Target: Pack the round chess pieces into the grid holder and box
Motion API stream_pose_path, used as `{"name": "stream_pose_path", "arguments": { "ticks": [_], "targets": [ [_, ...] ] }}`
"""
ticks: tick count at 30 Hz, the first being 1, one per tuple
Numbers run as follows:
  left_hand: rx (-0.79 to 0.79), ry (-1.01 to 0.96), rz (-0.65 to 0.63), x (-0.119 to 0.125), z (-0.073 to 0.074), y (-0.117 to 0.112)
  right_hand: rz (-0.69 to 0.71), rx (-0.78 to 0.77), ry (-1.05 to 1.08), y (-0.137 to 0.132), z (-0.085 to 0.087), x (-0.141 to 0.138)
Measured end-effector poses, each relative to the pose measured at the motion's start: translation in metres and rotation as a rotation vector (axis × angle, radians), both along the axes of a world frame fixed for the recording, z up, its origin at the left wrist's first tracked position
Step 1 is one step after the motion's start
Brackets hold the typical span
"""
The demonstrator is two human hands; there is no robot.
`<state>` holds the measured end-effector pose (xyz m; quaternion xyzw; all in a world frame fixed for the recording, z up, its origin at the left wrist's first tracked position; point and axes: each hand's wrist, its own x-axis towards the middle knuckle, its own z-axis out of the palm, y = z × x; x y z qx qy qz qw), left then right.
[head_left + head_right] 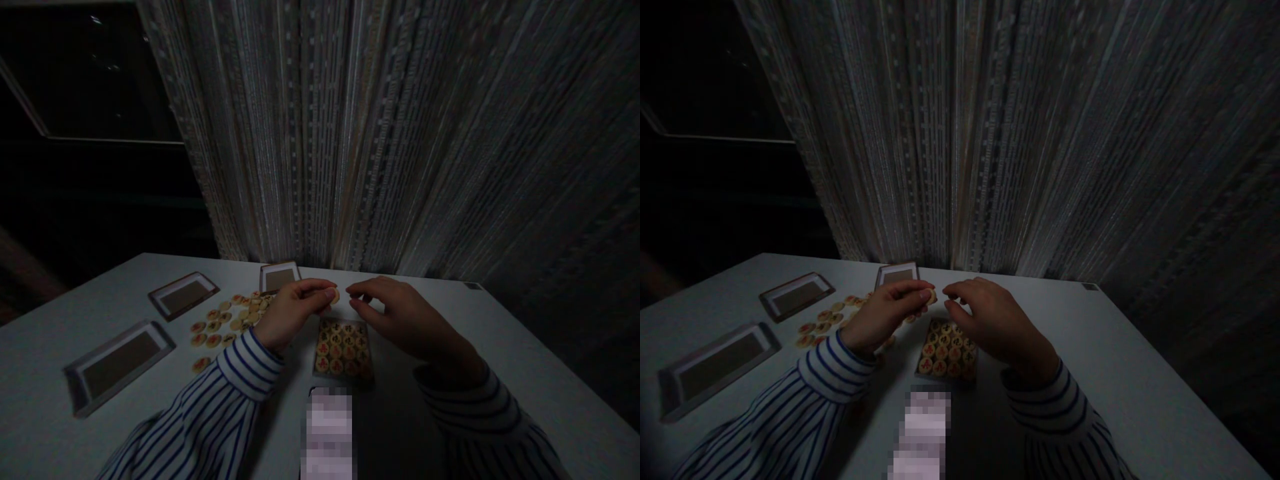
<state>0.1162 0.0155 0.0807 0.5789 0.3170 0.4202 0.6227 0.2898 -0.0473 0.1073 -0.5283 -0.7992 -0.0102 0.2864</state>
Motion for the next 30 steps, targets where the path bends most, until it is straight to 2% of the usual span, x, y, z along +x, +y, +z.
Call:
{"name": "stream_pose_path", "arguments": {
  "ticks": [5,10,14,22,30],
  "targets": [
    [-0.031,0.037,-0.033,0.011,-0.008,0.009,0.000,0.032,-0.027,0.008,-0.011,0.010],
    [-0.008,0.174,-0.166,0.009,-0.016,0.015,0.017,0.011,-0.051,0.015,-0.020,0.013],
    [-0.015,0.182,-0.218,0.007,-0.019,0.019,0.056,-0.030,-0.056,0.018,-0.026,0.010],
    [-0.108,0.115,-0.080,0.013,-0.024,0.016,0.050,-0.095,-0.092,0.017,-0.024,0.002],
    [-0.071,0.150,-0.112,0.013,-0.024,0.016,0.028,-0.093,-0.170,0.016,-0.026,0.002]
  ]
}}
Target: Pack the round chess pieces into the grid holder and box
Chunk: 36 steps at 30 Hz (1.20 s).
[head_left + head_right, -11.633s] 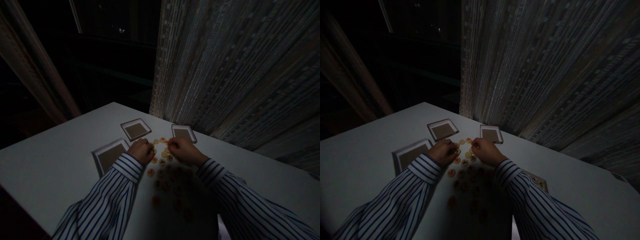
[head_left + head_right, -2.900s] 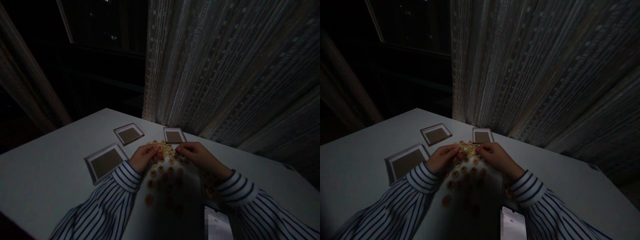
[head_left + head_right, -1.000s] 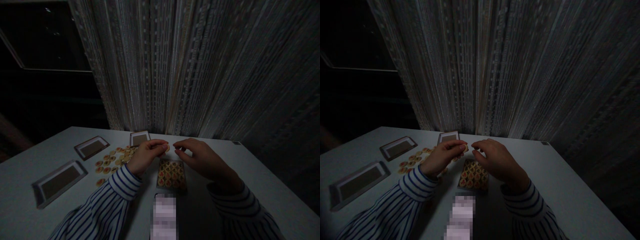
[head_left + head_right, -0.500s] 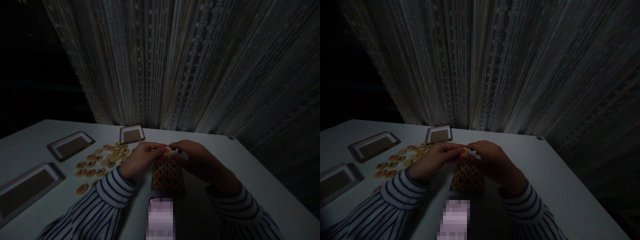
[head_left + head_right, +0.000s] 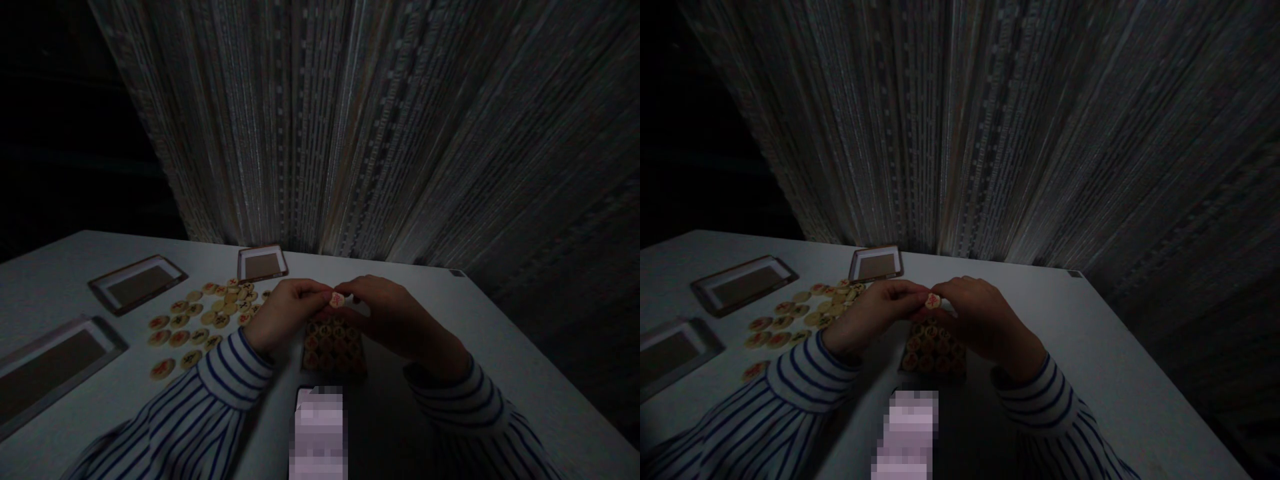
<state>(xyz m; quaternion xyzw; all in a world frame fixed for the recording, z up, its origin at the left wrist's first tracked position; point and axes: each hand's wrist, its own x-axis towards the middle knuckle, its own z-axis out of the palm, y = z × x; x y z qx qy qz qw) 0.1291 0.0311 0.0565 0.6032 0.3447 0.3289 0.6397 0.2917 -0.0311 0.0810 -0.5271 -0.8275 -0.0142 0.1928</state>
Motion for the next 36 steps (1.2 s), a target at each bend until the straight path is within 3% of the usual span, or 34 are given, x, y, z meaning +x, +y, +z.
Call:
{"name": "stream_pose_path", "arguments": {
  "ticks": [8,17,22,25,36],
  "targets": [
    [0.068,0.083,-0.033,0.000,-0.007,0.003,-0.055,-0.056,-0.128,-0.001,-0.001,0.002],
    [0.522,0.400,0.026,-0.014,-0.016,0.016,-0.143,-0.251,-0.272,-0.003,-0.004,0.011],
    [0.733,0.705,0.016,-0.019,-0.013,0.015,-0.159,-0.291,-0.323,-0.004,-0.009,0.013],
    [0.780,0.824,0.002,-0.020,-0.013,0.014,-0.150,-0.332,-0.317,-0.005,-0.009,0.013],
    [0.828,0.930,-0.040,-0.022,-0.015,0.015,-0.122,-0.445,-0.370,-0.006,-0.008,0.006]
  ]
}}
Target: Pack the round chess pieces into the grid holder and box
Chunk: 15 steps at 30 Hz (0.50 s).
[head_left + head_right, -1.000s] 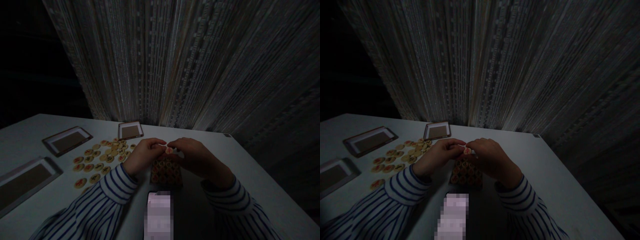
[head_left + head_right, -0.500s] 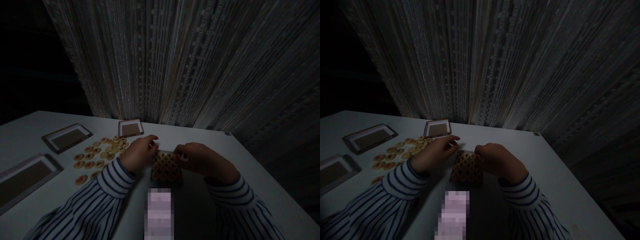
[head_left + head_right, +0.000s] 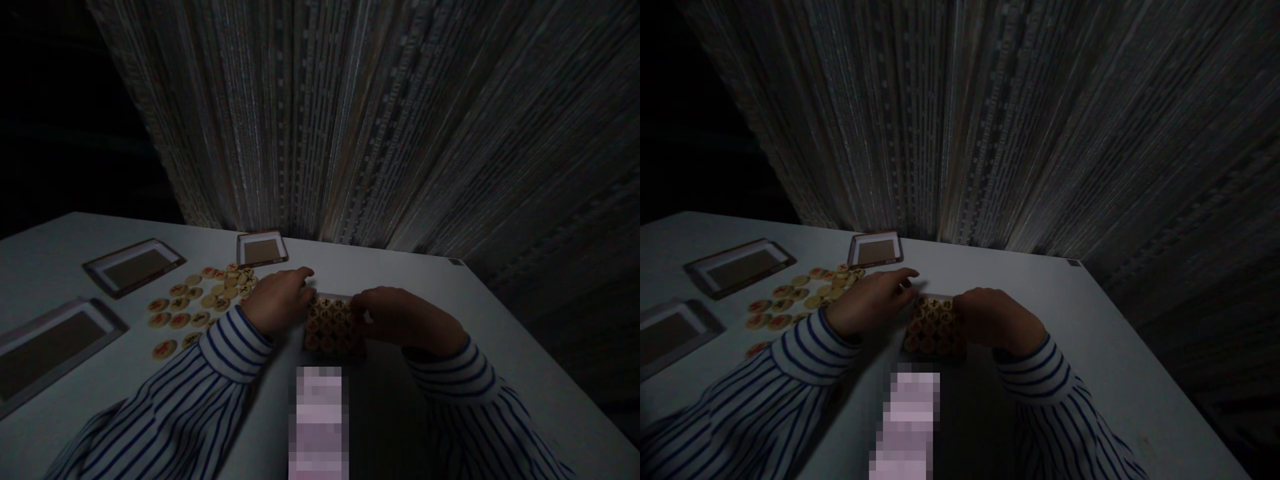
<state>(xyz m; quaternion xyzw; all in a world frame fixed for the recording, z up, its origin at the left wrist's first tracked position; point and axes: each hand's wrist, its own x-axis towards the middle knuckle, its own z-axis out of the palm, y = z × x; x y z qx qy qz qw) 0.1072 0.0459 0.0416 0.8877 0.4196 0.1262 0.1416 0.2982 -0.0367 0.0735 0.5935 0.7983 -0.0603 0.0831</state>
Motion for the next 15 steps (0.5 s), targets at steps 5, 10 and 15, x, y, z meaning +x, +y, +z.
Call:
{"name": "stream_pose_path", "arguments": {
  "ticks": [5,10,15],
  "targets": [
    [0.006,0.008,-0.008,0.000,-0.001,0.000,0.007,-0.043,-0.017,0.004,-0.007,0.000],
    [-0.002,0.052,-0.008,0.000,0.001,-0.001,0.011,-0.038,-0.041,0.004,-0.010,-0.001],
    [0.013,0.067,-0.011,0.000,0.000,0.001,0.011,-0.061,-0.049,0.006,-0.012,-0.002]
  ]
}}
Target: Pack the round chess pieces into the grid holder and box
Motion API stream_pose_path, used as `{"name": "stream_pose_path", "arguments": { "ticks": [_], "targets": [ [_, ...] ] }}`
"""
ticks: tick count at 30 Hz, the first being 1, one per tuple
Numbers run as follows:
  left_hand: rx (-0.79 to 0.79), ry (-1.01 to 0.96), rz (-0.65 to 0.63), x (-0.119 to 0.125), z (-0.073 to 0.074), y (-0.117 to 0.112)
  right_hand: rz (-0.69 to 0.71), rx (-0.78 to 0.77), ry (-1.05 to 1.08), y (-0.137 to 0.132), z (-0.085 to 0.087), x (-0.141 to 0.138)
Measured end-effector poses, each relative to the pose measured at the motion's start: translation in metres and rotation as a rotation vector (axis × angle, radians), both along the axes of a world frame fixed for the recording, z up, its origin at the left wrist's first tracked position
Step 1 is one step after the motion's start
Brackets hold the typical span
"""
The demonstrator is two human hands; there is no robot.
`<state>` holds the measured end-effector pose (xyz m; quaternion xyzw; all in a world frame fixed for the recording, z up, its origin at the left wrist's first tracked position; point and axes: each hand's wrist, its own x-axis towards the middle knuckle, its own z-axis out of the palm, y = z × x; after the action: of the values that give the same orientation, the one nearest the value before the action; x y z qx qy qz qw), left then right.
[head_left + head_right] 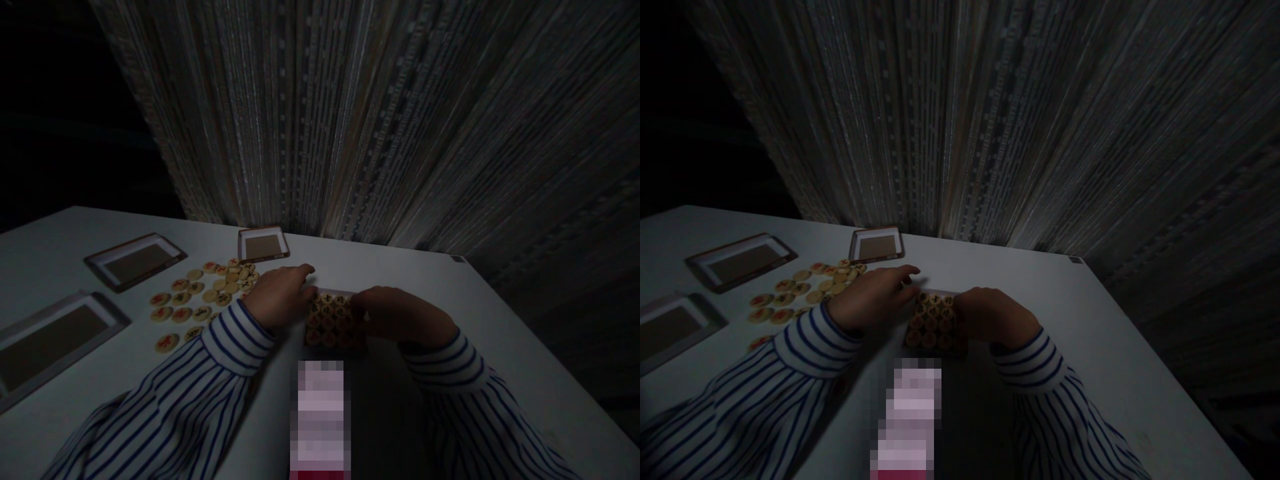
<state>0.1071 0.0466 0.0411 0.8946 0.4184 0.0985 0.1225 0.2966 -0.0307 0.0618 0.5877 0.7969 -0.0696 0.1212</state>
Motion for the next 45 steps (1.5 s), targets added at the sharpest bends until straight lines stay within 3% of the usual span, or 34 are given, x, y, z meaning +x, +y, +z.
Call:
{"name": "stream_pose_path", "arguments": {
  "ticks": [21,30,45],
  "targets": [
    [0.030,0.079,0.000,0.000,0.000,-0.001,-0.030,-0.066,-0.030,0.005,-0.007,0.002],
    [0.032,0.087,-0.010,-0.001,0.001,-0.001,0.011,0.005,-0.026,0.002,-0.011,0.005],
    [0.032,0.091,-0.017,0.000,0.001,-0.001,0.014,-0.013,-0.016,0.002,-0.007,0.000]
  ]
}}
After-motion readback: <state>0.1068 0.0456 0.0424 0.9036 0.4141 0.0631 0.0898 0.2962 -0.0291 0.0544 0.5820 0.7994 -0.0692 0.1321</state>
